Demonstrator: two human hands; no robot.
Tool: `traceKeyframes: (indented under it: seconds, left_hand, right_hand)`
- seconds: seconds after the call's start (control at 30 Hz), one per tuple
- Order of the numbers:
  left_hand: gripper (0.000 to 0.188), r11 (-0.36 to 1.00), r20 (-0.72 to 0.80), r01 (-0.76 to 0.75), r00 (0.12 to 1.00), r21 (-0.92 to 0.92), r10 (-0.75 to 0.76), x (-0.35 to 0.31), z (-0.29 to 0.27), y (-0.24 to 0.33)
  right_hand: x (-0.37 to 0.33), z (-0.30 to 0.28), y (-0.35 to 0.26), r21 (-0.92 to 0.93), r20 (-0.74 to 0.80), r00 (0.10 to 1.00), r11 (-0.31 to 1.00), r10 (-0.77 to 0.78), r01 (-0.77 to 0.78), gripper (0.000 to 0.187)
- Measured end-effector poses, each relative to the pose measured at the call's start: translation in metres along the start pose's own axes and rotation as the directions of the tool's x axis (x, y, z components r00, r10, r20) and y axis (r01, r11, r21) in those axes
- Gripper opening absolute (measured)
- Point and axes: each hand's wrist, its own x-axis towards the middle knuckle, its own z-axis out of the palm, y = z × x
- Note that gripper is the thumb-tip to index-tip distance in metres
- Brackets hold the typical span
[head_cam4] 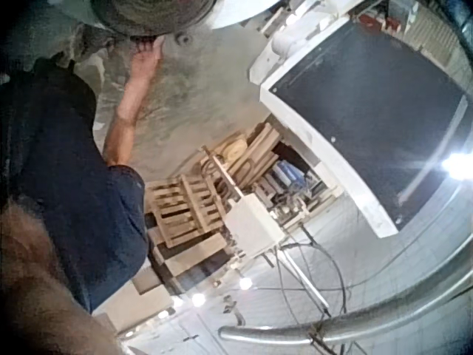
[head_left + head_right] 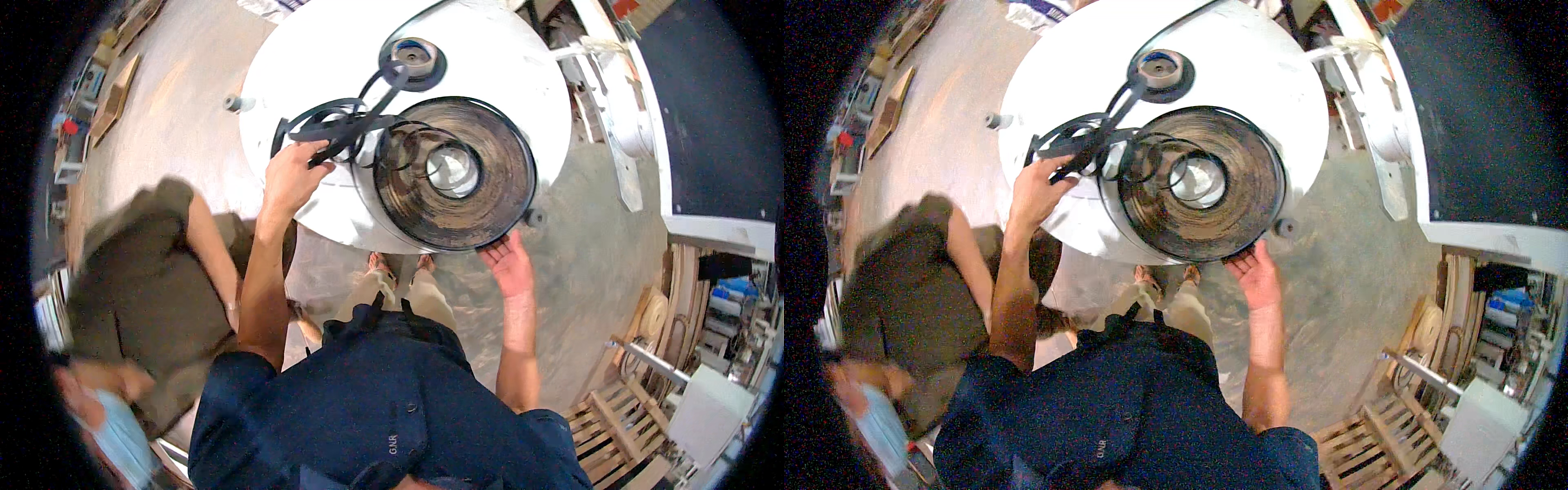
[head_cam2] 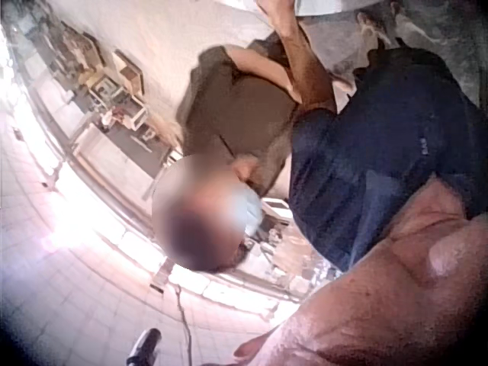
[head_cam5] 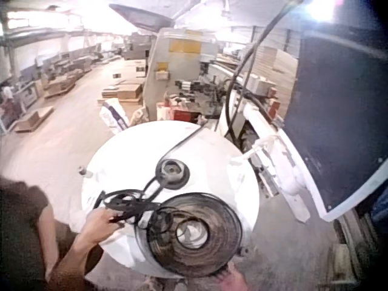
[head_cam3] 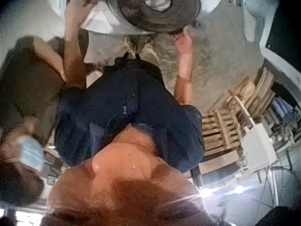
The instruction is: The person picks up a sheet of paper, looks at it, and then handles a large roll of black tape on a white circular table, unspooling and rewinding part of it before walking away.
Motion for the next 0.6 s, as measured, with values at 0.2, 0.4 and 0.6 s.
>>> traceKeyframes:
  seconds: [0.2,0.4,0.6]
  left_hand:
    - [0.04,0.972,0.024,-0.228,0.973,-0.059,0.23,0.023,0.046,0.02]
    - [0.045,0.969,-0.029,-0.203,0.977,0.138,0.209,0.02,0.026,0.022]
    - [0.05,0.913,0.141,-0.259,0.964,0.314,0.224,0.06,0.023,0.032]
  right_hand:
    - [-0.027,-0.024,-0.021,-0.173,-0.016,0.948,0.935,-0.319,0.311,0.022]
    - [0.02,-0.001,-0.008,-0.217,-0.046,0.934,0.916,-0.355,0.338,0.027]
    - [0.031,0.028,0.009,-0.699,-0.217,0.694,0.606,-0.686,0.38,0.033]
